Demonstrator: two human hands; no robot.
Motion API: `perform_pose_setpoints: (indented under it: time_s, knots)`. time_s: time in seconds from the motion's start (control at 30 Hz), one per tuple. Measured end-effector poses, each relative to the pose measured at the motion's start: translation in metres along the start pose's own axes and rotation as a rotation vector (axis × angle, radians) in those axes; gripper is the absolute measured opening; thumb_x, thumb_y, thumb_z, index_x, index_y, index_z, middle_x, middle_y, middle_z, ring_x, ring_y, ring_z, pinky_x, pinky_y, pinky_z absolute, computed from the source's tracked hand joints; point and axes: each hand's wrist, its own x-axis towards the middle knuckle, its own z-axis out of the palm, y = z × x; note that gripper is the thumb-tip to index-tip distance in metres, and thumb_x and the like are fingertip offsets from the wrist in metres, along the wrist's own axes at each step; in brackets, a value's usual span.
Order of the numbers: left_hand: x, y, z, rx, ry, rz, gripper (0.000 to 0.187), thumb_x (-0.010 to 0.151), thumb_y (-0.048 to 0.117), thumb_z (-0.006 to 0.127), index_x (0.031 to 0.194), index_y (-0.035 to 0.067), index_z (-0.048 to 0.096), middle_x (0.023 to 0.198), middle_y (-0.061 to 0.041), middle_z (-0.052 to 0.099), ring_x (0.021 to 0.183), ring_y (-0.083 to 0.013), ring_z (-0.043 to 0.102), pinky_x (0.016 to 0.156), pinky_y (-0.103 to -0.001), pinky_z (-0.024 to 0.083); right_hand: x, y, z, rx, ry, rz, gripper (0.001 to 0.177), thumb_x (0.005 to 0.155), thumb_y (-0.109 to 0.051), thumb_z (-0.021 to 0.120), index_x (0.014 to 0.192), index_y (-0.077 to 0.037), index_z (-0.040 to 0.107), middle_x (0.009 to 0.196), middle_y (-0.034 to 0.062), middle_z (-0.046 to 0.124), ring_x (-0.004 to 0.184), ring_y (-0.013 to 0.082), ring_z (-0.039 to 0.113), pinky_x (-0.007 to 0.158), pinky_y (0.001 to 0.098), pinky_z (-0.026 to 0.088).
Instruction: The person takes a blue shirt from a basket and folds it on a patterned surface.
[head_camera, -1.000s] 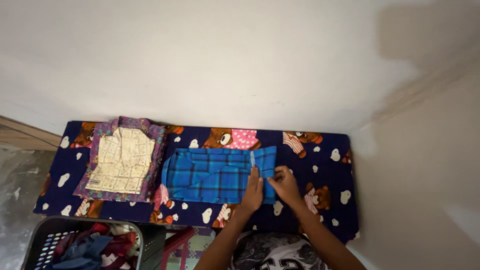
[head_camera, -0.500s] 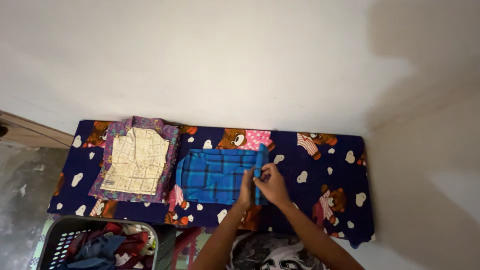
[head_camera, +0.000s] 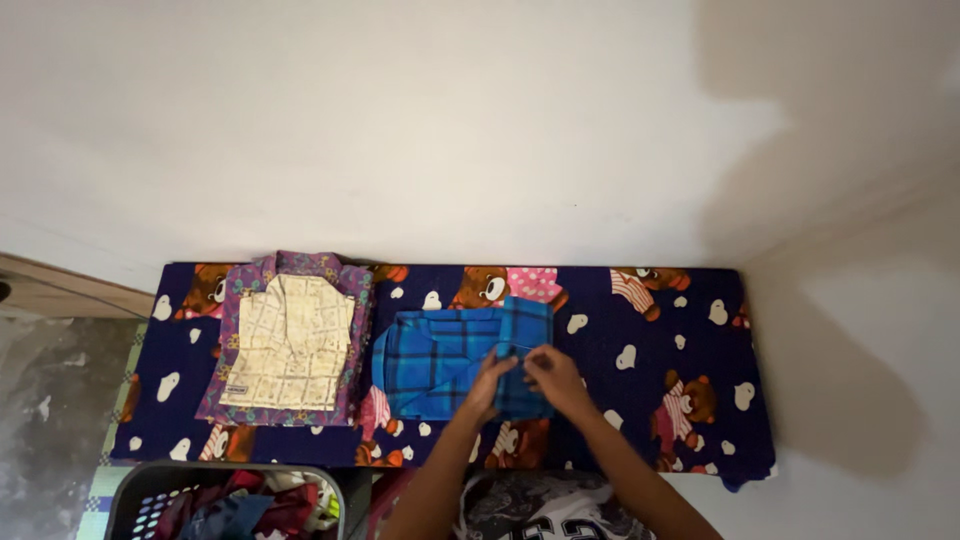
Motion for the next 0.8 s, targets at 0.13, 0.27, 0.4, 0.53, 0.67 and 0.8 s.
perform_pose_setpoints:
  time_s: [0.13, 0.27, 0.4, 0.53, 0.67, 0.8]
  knots:
    - [-0.024, 0.019, 0.011, 0.119, 0.095, -0.049, 0.057, 0.086, 0.007, 0.073, 0.139, 0.009, 0.052, 0.115, -0.008, 0.069, 0.104, -0.0209, 0.069, 0.089, -0.038, 0.06, 0.007, 0.009, -0.023, -0.021, 0.092, 0.05, 0.014, 0.094, -0.019, 0.067, 0.099, -0.007, 0.069, 0.086, 0.0034, 0.072, 0.074, 0.0135, 0.069, 0.063, 0.0298, 0.057]
    - [-0.035, 0.006, -0.003, 0.27, 0.113, -0.013, 0.065, 0.084, -0.001, 0.076, 0.144, 0.004, 0.051, 0.123, -0.015, 0.07, 0.108, -0.0243, 0.069, 0.094, -0.037, 0.058, 0.02, 0.014, -0.039, -0.177, 0.164, -0.136, 0.015, 0.096, -0.019, 0.067, 0.098, -0.004, 0.071, 0.083, 0.0071, 0.073, 0.073, 0.0164, 0.069, 0.066, 0.031, 0.055]
    - [-0.038, -0.006, -0.01, 0.377, 0.134, 0.103, 0.07, 0.08, -0.006, 0.075, 0.145, 0.005, 0.049, 0.124, -0.012, 0.068, 0.109, -0.0218, 0.068, 0.094, -0.035, 0.058, 0.039, -0.018, -0.037, -0.397, 0.266, -0.375, 0.017, 0.091, -0.017, 0.07, 0.101, -0.004, 0.068, 0.095, 0.0086, 0.074, 0.088, 0.0218, 0.074, 0.08, 0.0331, 0.058]
    - [-0.05, 0.005, 0.003, 0.26, 0.193, 0.022, 0.071, 0.081, -0.004, 0.073, 0.146, 0.007, 0.048, 0.122, -0.011, 0.068, 0.108, -0.0241, 0.068, 0.091, -0.041, 0.058, 0.069, -0.058, -0.026, -0.577, 0.107, -0.66, 0.03, 0.087, -0.014, 0.072, 0.115, -0.004, 0.067, 0.116, 0.0173, 0.069, 0.112, 0.0331, 0.065, 0.098, 0.0406, 0.05]
    - [-0.064, 0.013, 0.012, 0.185, 0.314, -0.113, 0.069, 0.083, 0.001, 0.076, 0.145, 0.012, 0.048, 0.12, -0.01, 0.067, 0.107, -0.0247, 0.066, 0.087, -0.045, 0.056, 0.089, -0.085, -0.01, -0.805, -0.069, -0.712, 0.038, 0.087, -0.02, 0.073, 0.122, -0.008, 0.069, 0.123, 0.0161, 0.07, 0.118, 0.0361, 0.063, 0.102, 0.0449, 0.048]
    - [-0.062, -0.016, -0.006, -0.069, 0.339, -0.073, 0.06, 0.086, 0.003, 0.078, 0.141, 0.005, 0.053, 0.123, -0.01, 0.07, 0.11, -0.0239, 0.068, 0.093, -0.04, 0.057, 0.1, -0.097, -0.002, -0.96, -0.232, -0.367, 0.043, 0.092, -0.03, 0.067, 0.133, -0.016, 0.066, 0.125, 0.0136, 0.068, 0.116, 0.0355, 0.064, 0.102, 0.045, 0.049]
